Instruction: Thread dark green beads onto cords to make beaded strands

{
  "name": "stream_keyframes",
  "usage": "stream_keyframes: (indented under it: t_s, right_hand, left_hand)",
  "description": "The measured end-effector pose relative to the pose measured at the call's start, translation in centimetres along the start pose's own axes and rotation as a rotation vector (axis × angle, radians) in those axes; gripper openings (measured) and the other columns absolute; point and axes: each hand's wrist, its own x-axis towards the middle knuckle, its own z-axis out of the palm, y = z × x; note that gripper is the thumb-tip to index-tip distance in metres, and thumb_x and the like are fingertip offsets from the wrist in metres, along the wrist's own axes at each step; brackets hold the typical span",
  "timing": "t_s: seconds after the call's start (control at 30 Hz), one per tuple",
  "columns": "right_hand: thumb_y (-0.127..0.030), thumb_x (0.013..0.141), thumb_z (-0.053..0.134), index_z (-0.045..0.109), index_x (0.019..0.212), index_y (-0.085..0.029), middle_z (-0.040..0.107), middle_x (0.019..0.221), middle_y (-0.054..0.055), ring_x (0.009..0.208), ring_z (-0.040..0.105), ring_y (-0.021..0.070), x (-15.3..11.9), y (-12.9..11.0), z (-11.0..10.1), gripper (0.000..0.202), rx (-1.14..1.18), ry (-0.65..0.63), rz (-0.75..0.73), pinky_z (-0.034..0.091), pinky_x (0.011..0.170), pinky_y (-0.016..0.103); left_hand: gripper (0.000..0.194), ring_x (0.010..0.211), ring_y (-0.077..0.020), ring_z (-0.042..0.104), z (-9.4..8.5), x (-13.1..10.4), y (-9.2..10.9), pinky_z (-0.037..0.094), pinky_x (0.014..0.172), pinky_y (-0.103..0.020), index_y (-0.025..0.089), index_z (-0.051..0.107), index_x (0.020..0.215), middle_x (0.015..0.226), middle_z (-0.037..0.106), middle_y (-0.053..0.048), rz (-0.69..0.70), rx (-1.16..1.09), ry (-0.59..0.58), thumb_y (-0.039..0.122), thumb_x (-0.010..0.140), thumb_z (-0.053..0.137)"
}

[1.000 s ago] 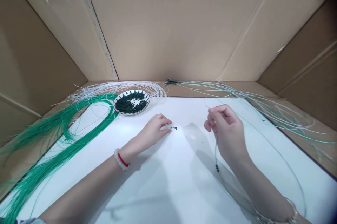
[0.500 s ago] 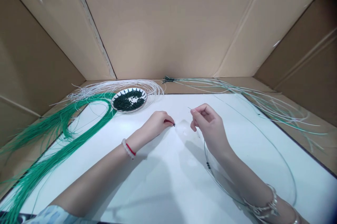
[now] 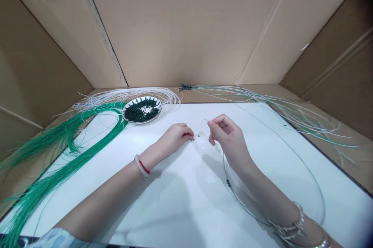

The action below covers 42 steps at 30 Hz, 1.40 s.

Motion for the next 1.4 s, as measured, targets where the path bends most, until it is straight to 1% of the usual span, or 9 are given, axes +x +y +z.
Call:
stream_keyframes:
  t_s: [0.2, 0.33, 0.53, 0.67, 0.8, 0.87, 1.03, 1.27, 1.4]
  right_hand:
    - [-0.035, 0.081, 0.069, 0.051, 0.07, -0.021, 0.05, 0.062, -0.009, 0.042, 0.048, 0.006, -0.2, -0.2, 0.1, 0.026, -0.021, -0.017, 0.007, 0.037, 0.049, 0.024]
    - [-0.039, 0.08, 0.071, 0.056, 0.07, -0.02, 0.054, 0.063, -0.007, 0.044, 0.051, 0.0074, -0.1, 0.0, 0.0, 0.026, -0.065, -0.102, 0.03, 0.041, 0.051, 0.025]
    - [-0.046, 0.075, 0.077, 0.07, 0.073, -0.018, 0.066, 0.072, 0.002, 0.06, 0.059, 0.0142, -0.5, -0.2, 0.5, 0.029, -0.107, -0.324, 0.101, 0.056, 0.057, 0.029]
    - [-0.048, 0.078, 0.075, 0.067, 0.073, -0.02, 0.061, 0.072, 0.001, 0.068, 0.06, 0.0165, -1.4, -0.2, 1.2, 0.03, -0.061, -0.398, 0.119, 0.063, 0.06, 0.032]
    - [-0.036, 0.084, 0.071, 0.06, 0.073, -0.021, 0.065, 0.087, 0.003, 0.084, 0.066, 0.02, -2.5, -0.1, 1.6, 0.022, -0.025, -0.447, 0.131, 0.063, 0.074, 0.037]
    - [-0.028, 0.084, 0.069, 0.058, 0.072, -0.021, 0.065, 0.09, 0.003, 0.085, 0.067, 0.0194, -3.0, -0.3, 1.7, 0.018, -0.014, -0.426, 0.101, 0.061, 0.077, 0.036]
    - [-0.017, 0.086, 0.066, 0.056, 0.07, -0.022, 0.065, 0.087, 0.001, 0.081, 0.066, 0.016, -4.1, -1.0, 1.8, 0.018, 0.044, -0.386, 0.058, 0.059, 0.075, 0.029]
    - [-0.022, 0.092, 0.064, 0.055, 0.072, -0.024, 0.064, 0.087, 0.001, 0.08, 0.065, 0.0149, -4.6, -1.1, 1.7, 0.021, 0.042, -0.388, -0.034, 0.06, 0.074, 0.026]
    - [-0.022, 0.094, 0.061, 0.055, 0.075, -0.024, 0.064, 0.092, 0.001, 0.087, 0.064, 0.0152, -4.5, -0.7, 1.5, 0.02, 0.033, -0.418, -0.05, 0.06, 0.082, 0.027]
  left_hand:
    - [0.015, 0.09, -0.0199, 0.066, 0.2, 0.0, 0.0, 0.053, 0.087, -0.042, 0.016, 0.068, 0.088, 0.092, 0.07, -0.003, -0.039, -0.081, -0.003, 0.026, 0.097, 0.061]
    - [0.014, 0.09, -0.0206, 0.062, 0.0, -0.4, 0.6, 0.049, 0.086, -0.041, 0.016, 0.066, 0.086, 0.093, 0.066, -0.003, -0.143, -0.205, 0.042, 0.026, 0.095, 0.062]
    - [0.022, 0.059, -0.0132, 0.046, -1.5, -3.1, 2.7, 0.037, 0.058, -0.028, 0.016, 0.064, 0.086, 0.067, 0.052, 0.003, -0.396, -0.628, 0.069, 0.037, 0.09, 0.058]
    - [0.032, 0.055, -0.0102, 0.036, -2.6, -5.1, 4.3, 0.028, 0.056, -0.026, 0.015, 0.062, 0.084, 0.062, 0.044, 0.006, -0.515, -0.91, 0.074, 0.047, 0.084, 0.064]
    - [0.035, 0.057, -0.0108, 0.033, -2.6, -5.9, 5.3, 0.025, 0.057, -0.026, 0.015, 0.064, 0.079, 0.058, 0.041, 0.007, -0.559, -1.1, 0.074, 0.049, 0.081, 0.07]
    - [0.035, 0.057, -0.0108, 0.033, -2.5, -6.1, 5.6, 0.024, 0.057, -0.027, 0.015, 0.066, 0.082, 0.058, 0.043, 0.006, -0.569, -1.158, 0.075, 0.049, 0.079, 0.073]
    - [0.026, 0.06, -0.0107, 0.038, -2.8, -6.4, 5.9, 0.027, 0.058, -0.026, 0.017, 0.069, 0.083, 0.064, 0.051, 0.004, -0.531, -1.201, 0.097, 0.042, 0.08, 0.078]
    - [0.014, 0.062, -0.0112, 0.044, -3.5, -6.4, 7.3, 0.034, 0.058, -0.024, 0.019, 0.069, 0.077, 0.07, 0.057, 0.002, -0.452, -1.076, 0.224, 0.03, 0.083, 0.076]
    - [0.006, 0.066, -0.0114, 0.05, -3.4, -6.5, 7.4, 0.039, 0.061, -0.023, 0.022, 0.072, 0.079, 0.076, 0.06, 0.002, -0.389, -0.971, 0.296, 0.021, 0.085, 0.073]
